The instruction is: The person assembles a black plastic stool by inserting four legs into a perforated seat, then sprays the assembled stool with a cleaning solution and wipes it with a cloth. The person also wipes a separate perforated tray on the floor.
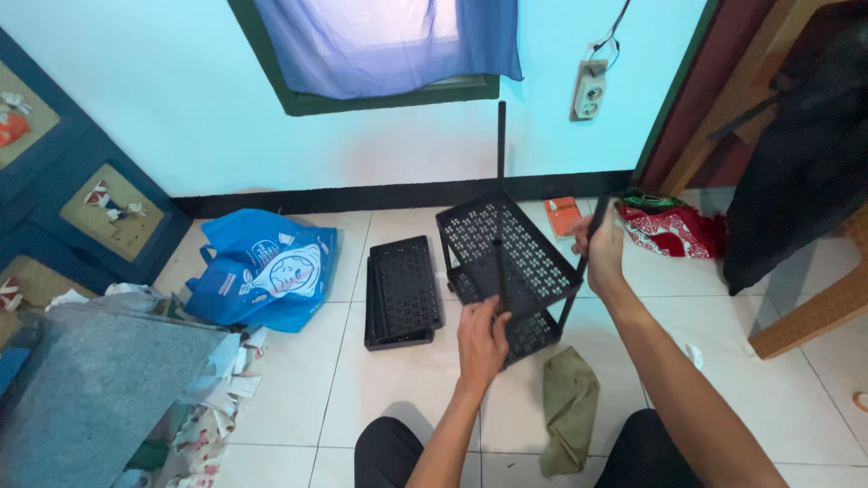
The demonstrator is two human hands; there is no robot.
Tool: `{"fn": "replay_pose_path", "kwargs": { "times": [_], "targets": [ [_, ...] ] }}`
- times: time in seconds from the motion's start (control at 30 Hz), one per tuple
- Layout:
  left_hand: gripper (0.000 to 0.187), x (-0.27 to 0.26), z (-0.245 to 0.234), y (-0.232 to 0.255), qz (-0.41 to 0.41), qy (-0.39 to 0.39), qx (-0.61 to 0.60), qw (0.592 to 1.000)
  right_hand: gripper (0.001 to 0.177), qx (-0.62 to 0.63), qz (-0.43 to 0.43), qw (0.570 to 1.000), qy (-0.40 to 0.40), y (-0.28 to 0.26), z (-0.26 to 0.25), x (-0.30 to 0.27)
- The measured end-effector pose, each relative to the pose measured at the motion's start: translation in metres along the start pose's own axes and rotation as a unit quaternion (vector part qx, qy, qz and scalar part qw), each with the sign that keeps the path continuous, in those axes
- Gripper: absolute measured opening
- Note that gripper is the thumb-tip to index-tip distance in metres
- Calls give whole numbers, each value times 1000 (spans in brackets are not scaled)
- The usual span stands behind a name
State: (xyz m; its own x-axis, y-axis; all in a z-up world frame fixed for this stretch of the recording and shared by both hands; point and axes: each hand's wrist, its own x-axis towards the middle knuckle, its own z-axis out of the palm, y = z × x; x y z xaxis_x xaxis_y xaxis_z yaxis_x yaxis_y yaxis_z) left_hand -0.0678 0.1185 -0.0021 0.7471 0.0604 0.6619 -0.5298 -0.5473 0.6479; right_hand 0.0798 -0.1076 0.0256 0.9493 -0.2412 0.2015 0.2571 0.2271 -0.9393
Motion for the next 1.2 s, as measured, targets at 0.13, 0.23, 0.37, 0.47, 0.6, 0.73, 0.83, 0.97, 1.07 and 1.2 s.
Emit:
{"fn": "replay_pose_path", "kwargs": {
  "times": [0.13, 0.23, 0.37, 0.47, 0.6, 0.73, 0.83, 0.97, 1.07, 1.2],
  "targets": [
    [27, 8, 4, -8, 11, 5, -4, 1000, 69, -78, -13, 996, 27, -15, 9, 10],
    [28, 8, 8, -10, 4, 19, -15, 1000, 44, -232, -135, 954, 136, -46, 26, -11],
    [27, 5, 13, -8, -8, 33, -8, 999, 21, -376, -356, 850, 92, -132, 65, -49],
    [27, 5, 16, -8, -1, 35, -3, 999, 54, -414, -442, 794, -57, -210, 111, -60],
    [27, 5, 17, -9, 3, 37, 1, 999, 56, -440, -450, 764, -139, -292, 145, -62],
    [27, 5, 17, -12, 11, 46, 2, 999, 72, -541, -441, 705, -123, -269, 173, -53],
    [27, 2, 19, -13, 20, 33, 11, 999, 86, -698, -155, 642, -277, -185, 185, -62],
    [28, 2, 18, -14, 26, 31, 12, 999, 87, -534, -160, 775, -296, -123, 165, -43],
    [28, 1, 15, -14, 0, 19, 2, 1000, 86, -539, -161, 763, -318, -110, 156, -36],
    [34, 11, -5, -26, 30, -49, -1, 998, 81, -520, -169, 766, -338, -117, 157, -40]
  ]
}}
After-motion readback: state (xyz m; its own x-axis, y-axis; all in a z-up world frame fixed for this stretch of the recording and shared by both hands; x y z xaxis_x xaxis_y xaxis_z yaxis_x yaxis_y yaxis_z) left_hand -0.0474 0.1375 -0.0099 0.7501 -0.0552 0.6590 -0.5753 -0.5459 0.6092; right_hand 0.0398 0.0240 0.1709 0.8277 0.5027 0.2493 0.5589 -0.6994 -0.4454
